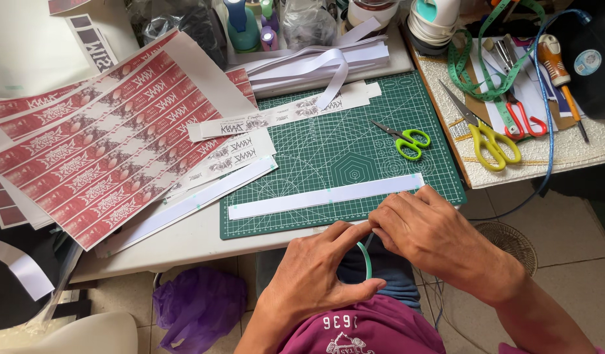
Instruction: The person assembles long white paper strips by applying small pieces of green tape at intervals. They use scissors to cut the tape and a ruler to align the strips on a green cutting mat. Printed paper sheets and additional strips are visible on the table.
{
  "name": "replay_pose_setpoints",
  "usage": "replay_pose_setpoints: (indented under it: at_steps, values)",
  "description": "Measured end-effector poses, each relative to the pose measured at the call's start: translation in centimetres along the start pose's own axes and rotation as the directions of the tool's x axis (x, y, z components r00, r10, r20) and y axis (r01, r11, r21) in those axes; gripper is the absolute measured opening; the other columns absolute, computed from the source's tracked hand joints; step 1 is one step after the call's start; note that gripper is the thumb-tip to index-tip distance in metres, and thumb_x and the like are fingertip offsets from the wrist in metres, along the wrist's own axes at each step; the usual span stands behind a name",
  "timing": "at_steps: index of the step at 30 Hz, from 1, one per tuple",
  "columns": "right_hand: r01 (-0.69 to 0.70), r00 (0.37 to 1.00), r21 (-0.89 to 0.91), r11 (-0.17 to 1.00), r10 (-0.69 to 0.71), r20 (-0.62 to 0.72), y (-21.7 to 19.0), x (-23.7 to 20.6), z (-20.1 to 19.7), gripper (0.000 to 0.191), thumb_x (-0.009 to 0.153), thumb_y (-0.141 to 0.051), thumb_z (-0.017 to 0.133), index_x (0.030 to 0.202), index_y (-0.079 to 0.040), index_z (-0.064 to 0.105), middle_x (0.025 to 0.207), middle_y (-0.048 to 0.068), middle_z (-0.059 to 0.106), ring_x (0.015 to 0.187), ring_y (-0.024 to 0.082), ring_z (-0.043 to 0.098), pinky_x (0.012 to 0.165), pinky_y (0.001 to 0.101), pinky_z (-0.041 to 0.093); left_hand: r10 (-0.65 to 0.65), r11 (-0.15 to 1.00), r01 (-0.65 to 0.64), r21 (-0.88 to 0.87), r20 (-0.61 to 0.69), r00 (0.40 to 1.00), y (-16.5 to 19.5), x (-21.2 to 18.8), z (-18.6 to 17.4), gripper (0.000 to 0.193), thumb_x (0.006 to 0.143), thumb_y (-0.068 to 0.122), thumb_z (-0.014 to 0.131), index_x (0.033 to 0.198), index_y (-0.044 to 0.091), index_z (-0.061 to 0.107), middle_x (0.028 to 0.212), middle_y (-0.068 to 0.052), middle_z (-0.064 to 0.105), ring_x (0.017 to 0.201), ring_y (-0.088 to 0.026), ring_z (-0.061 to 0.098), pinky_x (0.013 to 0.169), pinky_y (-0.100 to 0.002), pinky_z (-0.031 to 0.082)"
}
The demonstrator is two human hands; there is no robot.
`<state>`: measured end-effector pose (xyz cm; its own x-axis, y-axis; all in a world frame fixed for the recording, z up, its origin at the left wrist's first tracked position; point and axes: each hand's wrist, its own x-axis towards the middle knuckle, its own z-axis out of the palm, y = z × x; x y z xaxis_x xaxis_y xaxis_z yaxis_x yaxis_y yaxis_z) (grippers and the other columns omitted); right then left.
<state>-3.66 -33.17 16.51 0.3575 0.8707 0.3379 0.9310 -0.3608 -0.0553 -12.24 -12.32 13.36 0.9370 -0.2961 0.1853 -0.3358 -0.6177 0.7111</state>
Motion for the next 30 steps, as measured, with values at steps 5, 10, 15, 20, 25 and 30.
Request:
replay_pose_setpoints:
  at_steps: [5,10,15,20,25,30]
  values:
    - [0.0,1.0,0.066,0.998,0.0,0.01,-0.1,-0.4,0.4,0.02,0.086,-0.018,0.072,0.098,-0.006,0.062,0.09,0.005,0.062,0.081,0.023,0.062,0.072,0.0414,0.046,0.047,0.997,-0.046,-0.058,0.007,0.999,-0.7,-0.8,-0.1,0.073,0.081,0.056,0.076,0.136,0.009,0.063,0.107,-0.011,0.071,0.089,-0.029,0.072,0.077,-0.041,0.058]
    - [-0.232,0.972,0.541,0.809,0.175,0.155,-0.1,-2.0,1.5,0.014,0.089,-0.013,0.071,0.098,-0.005,0.064,0.092,0.005,0.065,0.084,0.021,0.066,0.074,0.0351,0.052,0.075,0.97,-0.039,-0.242,0.141,0.987,-1.3,-1.6,0.3,0.078,0.081,0.058,0.075,0.137,0.006,0.062,0.114,-0.014,0.075,0.099,-0.03,0.075,0.085,-0.038,0.059]
    - [-0.579,0.808,0.787,0.211,0.272,0.522,0.6,-4.0,4.3,0.025,0.089,-0.016,0.068,0.109,-0.002,0.067,0.093,0.005,0.073,0.085,0.015,0.071,0.078,0.0297,0.059,0.021,0.939,0.082,-0.333,0.293,0.956,-1.5,-1.8,0.9,0.083,0.075,0.058,0.074,0.141,0.008,0.063,0.103,-0.013,0.076,0.085,-0.03,0.075,0.078,-0.037,0.058]
    - [-0.687,0.721,0.726,-0.039,0.092,0.687,2.8,-5.2,5.9,0.027,0.095,-0.021,0.067,0.107,0.001,0.077,0.09,0.007,0.074,0.086,0.015,0.069,0.079,0.0321,0.058,0.025,0.907,0.112,-0.406,0.319,0.948,-1.7,-1.5,0.9,0.082,0.074,0.057,0.075,0.14,0.01,0.065,0.111,-0.01,0.078,0.083,-0.025,0.076,0.078,-0.034,0.06]
    - [-0.553,0.814,0.382,0.741,0.579,0.055,9.0,-3.3,7.4,0.027,0.094,-0.012,0.065,0.119,-0.005,0.072,0.105,0.011,0.075,0.094,0.022,0.073,0.083,0.0373,0.058,0.016,0.84,0.082,-0.536,0.176,0.984,-2.4,-1.7,0.6,0.085,0.074,0.05,0.08,0.145,0.008,0.061,0.116,-0.009,0.079,0.1,-0.021,0.079,0.092,-0.033,0.064]
    - [-0.502,0.862,0.046,0.864,0.504,-0.05,14.4,-1.3,9.0,0.054,0.084,-0.013,0.076,0.134,0.002,0.067,0.106,0.024,0.068,0.097,0.042,0.066,0.086,0.0485,0.054,-0.047,0.8,0.068,-0.596,0.05,0.998,-3.0,-3.0,0.0,0.084,0.073,0.044,0.084,0.146,0.008,0.061,0.119,-0.009,0.08,0.107,-0.022,0.08,0.097,-0.034,0.065]
